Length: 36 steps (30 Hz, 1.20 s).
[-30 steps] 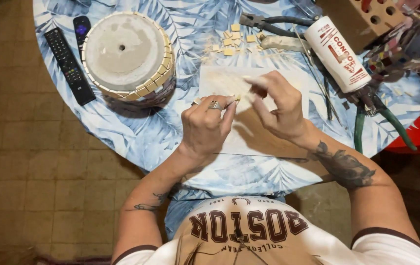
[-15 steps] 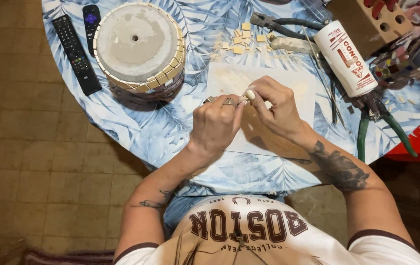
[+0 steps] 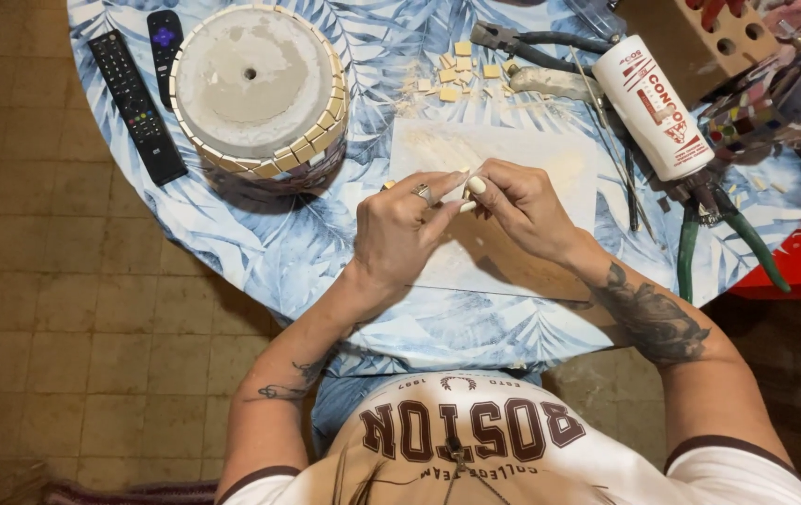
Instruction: Gluing small wooden mosaic tiles onto the rim of a cylindrical pot to create a decorative pattern
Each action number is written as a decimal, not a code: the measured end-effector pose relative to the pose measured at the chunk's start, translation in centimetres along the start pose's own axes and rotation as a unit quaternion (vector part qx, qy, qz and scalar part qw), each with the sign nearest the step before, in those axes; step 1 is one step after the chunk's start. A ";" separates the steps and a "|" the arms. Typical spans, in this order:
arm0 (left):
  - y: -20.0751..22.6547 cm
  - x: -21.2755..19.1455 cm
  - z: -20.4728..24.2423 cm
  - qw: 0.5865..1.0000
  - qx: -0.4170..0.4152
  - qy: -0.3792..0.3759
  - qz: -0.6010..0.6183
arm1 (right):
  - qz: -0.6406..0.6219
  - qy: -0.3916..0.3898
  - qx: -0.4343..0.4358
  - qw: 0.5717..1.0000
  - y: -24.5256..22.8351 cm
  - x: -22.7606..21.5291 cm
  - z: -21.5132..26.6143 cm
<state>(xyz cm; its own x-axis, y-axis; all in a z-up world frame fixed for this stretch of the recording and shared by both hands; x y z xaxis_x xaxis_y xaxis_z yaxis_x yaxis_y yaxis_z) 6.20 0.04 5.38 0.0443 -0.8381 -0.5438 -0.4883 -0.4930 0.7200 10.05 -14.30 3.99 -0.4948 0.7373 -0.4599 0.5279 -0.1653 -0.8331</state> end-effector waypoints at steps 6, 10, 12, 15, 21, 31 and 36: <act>-0.2 0.2 -0.1 0.999 -0.005 -0.021 0.036 | -0.013 -0.009 -0.012 1.000 0.0 -0.1 0.0; -0.1 0.1 -0.1 0.999 -0.003 -0.019 0.039 | -0.024 -0.010 -0.005 1.000 1.0 0.0 0.3; -0.3 0.3 0.0 0.999 0.000 -0.011 0.042 | -0.055 -0.007 0.000 0.998 1.0 0.0 0.3; -0.7 0.3 0.0 0.999 0.001 -0.008 0.040 | -0.062 -0.007 0.004 0.998 1.3 0.1 0.4; -0.3 0.1 -0.1 1.000 0.011 -0.006 0.008 | -0.011 -0.012 0.001 1.000 0.8 0.1 0.3; -0.1 0.7 0.7 0.994 0.025 -0.026 -0.100 | 0.035 -0.005 0.007 0.999 0.4 0.3 0.5; 0.7 0.9 1.1 0.987 -0.019 -0.099 -0.125 | 0.079 -0.023 0.009 0.997 0.4 0.2 0.4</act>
Point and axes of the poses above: each hand's wrist, its own z-axis away from the middle knuckle, its own x-axis out of the palm, y = z × x, the point moved 3 cm from there along -z, towards the middle knuckle, and after that the axes turned 8 degrees about -y, right-handed, at the moved point
